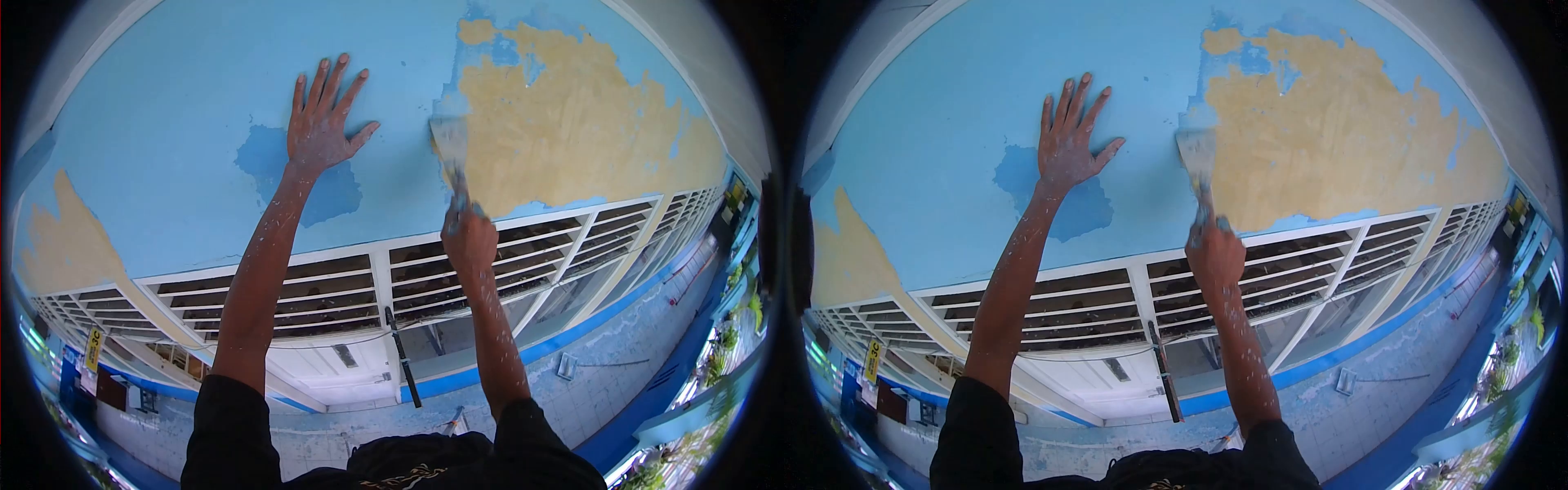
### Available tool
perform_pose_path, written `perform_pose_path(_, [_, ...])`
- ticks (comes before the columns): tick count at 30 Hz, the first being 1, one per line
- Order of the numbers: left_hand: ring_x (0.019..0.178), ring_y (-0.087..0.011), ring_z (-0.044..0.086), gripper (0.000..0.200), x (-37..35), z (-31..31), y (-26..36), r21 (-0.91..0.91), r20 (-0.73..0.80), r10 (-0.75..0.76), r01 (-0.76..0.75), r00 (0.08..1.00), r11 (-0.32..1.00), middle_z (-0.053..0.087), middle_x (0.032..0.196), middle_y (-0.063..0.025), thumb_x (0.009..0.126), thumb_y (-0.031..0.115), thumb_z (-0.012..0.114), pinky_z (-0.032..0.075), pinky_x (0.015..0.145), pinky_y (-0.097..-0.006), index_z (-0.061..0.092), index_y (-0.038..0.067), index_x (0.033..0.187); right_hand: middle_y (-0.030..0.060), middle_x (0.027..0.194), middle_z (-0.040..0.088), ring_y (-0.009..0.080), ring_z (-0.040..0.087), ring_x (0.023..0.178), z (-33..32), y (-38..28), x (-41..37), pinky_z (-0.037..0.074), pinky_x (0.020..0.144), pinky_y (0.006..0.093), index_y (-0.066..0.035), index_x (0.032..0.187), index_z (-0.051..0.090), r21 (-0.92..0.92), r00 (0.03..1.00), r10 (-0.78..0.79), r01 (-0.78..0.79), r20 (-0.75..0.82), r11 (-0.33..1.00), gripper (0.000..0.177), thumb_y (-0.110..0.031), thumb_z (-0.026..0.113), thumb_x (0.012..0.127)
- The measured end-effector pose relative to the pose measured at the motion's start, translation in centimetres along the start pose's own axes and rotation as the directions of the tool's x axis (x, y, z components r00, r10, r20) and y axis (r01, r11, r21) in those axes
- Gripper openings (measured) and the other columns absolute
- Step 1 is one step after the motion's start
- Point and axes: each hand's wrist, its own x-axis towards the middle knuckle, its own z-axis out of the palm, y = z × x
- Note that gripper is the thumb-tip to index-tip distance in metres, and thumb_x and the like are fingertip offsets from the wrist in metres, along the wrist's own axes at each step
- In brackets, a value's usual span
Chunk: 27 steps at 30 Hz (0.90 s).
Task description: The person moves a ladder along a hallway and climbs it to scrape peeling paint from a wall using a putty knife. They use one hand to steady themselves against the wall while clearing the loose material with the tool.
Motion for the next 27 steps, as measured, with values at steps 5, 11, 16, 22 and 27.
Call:
perform_pose_path(5, [0.159, -0.0268, 0.024, 0.086, -0.3, -0.3, 0.3, 0.065, 0.044, -0.035, 0.032, 0.998, 0.997, 0.024, 0.174, -0.0029, 0.089, 0.068, 0.065, 0.019, 0.128, -0.0565, 0.039, 0.031, 0.162, 0.0208, 0.072, 0.068, 0.0428, 0.067, 0.061, 2.6, 2.8, -6.8, 0.052, 0.051, 0.051, -0.011, 0.142, 0.059, -0.022, 0.996, -0.024, 0.026, 0.086, 0.999, 0.044, -0.017, 0.063, 0.098])
perform_pose_path(11, [0.159, -0.0282, 0.023, 0.088, 0.0, 0.2, -0.1, 0.009, 0.006, -0.006, 0.006, 1.0, 1.0, 0.024, 0.173, -0.0041, 0.089, 0.066, 0.066, 0.016, 0.128, -0.0569, 0.036, 0.03, 0.163, 0.0212, 0.073, 0.067, 0.0432, 0.066, 0.061, 0.6, -0.7, -0.5, 0.052, 0.051, 0.0519, -0.009, 0.13, 0.066, 0.007, 1.0, 0.016, -0.016, -0.009, 1.0, 0.035, -0.015, 0.066, 0.096])
perform_pose_path(16, [0.159, -0.0289, 0.023, 0.088, -0.1, -0.1, 0.0, 0.007, 0.033, -0.024, 0.024, 0.999, 1.0, 0.025, 0.173, -0.0045, 0.09, 0.065, 0.067, 0.016, 0.128, -0.0577, 0.035, 0.03, 0.164, 0.0214, 0.075, 0.068, 0.0431, 0.067, 0.063, 3.1, 0.9, -7.5, 0.054, 0.055, 0.0517, -0.004, 0.118, 0.068, 0.008, 0.996, -0.017, 0.017, 0.082, 1.0, 0.024, -0.014, 0.066, 0.096])
perform_pose_path(22, [0.159, -0.0302, 0.024, 0.087, 0.0, 0.2, -0.1, -0.013, -0.006, -0.004, 0.004, 1.0, 1.0, 0.026, 0.173, -0.005, 0.089, 0.065, 0.068, 0.017, 0.127, -0.059, 0.037, 0.03, 0.163, 0.0214, 0.077, 0.069, 0.044, 0.067, 0.061, 0.3, -2.5, -0.9, 0.054, 0.054, 0.0514, -0.002, 0.112, 0.07, 0.026, 0.999, 0.012, -0.012, 0.031, 1.0, 0.019, -0.013, 0.064, 0.097])
perform_pose_path(27, [0.158, -0.0311, 0.025, 0.087, 0.0, 0.3, -0.1, -0.016, -0.027, 0.006, -0.007, 1.0, 1.0, 0.028, 0.172, -0.0057, 0.088, 0.064, 0.07, 0.019, 0.126, -0.0599, 0.038, 0.03, 0.162, 0.022, 0.078, 0.069, 0.0448, 0.068, 0.065, 2.4, -0.9, -4.9, 0.055, 0.058, 0.0546, -0.001, 0.098, 0.07, 0.005, 0.992, 0.051, -0.052, 0.112, 0.999, 0.014, -0.013, 0.068, 0.091])
